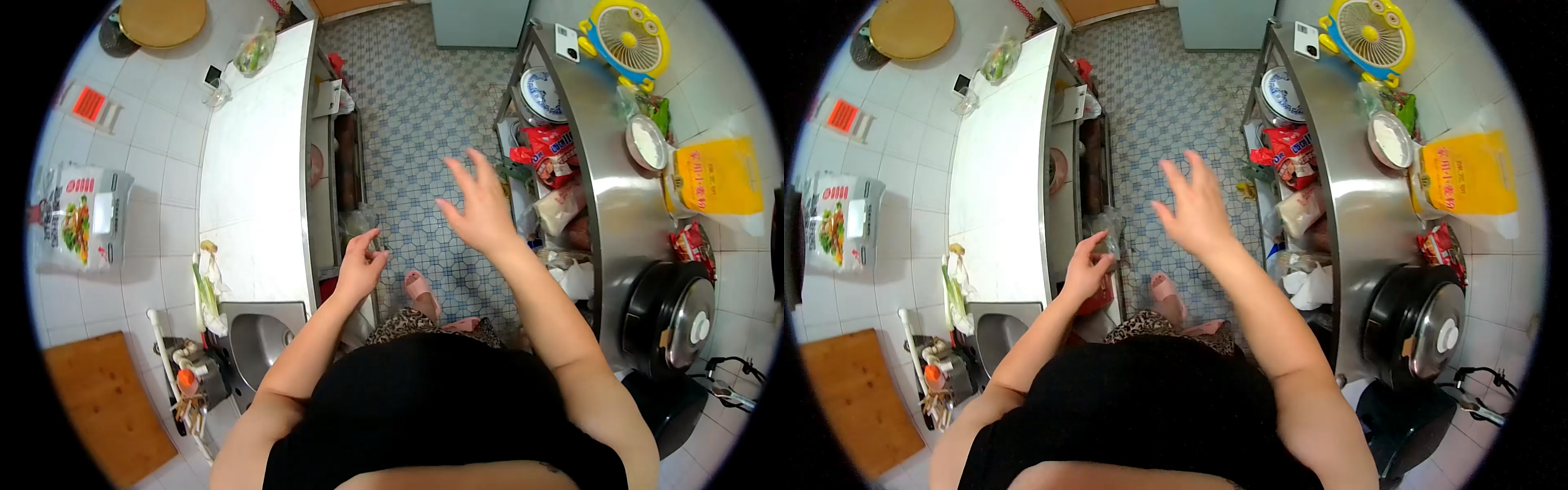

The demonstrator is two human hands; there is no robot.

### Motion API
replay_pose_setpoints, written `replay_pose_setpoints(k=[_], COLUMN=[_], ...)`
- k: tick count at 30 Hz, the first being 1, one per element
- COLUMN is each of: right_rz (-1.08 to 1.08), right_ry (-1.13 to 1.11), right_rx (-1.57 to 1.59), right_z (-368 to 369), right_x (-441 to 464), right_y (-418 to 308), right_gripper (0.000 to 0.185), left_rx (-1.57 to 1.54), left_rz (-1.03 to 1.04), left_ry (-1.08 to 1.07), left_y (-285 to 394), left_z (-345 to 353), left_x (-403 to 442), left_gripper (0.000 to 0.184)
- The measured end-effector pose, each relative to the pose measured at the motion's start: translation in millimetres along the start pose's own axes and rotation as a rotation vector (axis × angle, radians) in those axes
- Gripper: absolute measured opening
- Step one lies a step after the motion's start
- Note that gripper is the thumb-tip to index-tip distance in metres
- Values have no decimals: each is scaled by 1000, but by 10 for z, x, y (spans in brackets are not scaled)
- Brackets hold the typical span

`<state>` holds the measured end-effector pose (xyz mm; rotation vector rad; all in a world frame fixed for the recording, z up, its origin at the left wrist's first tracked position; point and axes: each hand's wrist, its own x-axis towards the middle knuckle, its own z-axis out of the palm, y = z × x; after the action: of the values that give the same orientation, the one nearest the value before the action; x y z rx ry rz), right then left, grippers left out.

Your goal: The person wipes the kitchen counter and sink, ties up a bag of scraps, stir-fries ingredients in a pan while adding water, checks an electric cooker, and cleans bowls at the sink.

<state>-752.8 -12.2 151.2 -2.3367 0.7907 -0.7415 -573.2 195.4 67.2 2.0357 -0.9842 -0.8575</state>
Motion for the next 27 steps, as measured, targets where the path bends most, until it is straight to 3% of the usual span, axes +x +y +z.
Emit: replay_pose_setpoints(k=[1,2,5,10,13,17,21,22,25,27], right_rz=[-12,-21,2,59,96,133,129,134,204,230], right_ry=[-5,-12,-36,-134,-184,-324,-473,-512,-643,-670], right_rx=[15,30,115,265,325,390,389,384,374,348], right_z=[193,392,963,1604,1917,2274,2594,2632,2779,2923], right_x=[137,268,526,702,804,991,1179,1224,1328,1241], right_y=[-14,-16,32,428,791,1376,1977,2082,2374,2566], right_gripper=[60,60,59,57,56,54,52,52,51,51], left_rx=[-3,-115,-383,-735,-824,-892,-1240,-1103,-1236,-1378], left_rz=[-49,-239,-359,-561,-638,-656,-738,-715,-413,-367], left_ry=[-3,-29,51,178,316,576,866,1074,1033,1084], left_y=[-62,-121,-471,-588,-850,-1444,-2610,-2446,-3510,-3375], left_z=[-69,-137,-170,-109,-4,-39,-317,-260,-482,-572], left_x=[103,215,662,1474,2056,2702,3140,3286,3451,3558], left_gripper=[52,47,45,66,68,65,48,38,35,37])
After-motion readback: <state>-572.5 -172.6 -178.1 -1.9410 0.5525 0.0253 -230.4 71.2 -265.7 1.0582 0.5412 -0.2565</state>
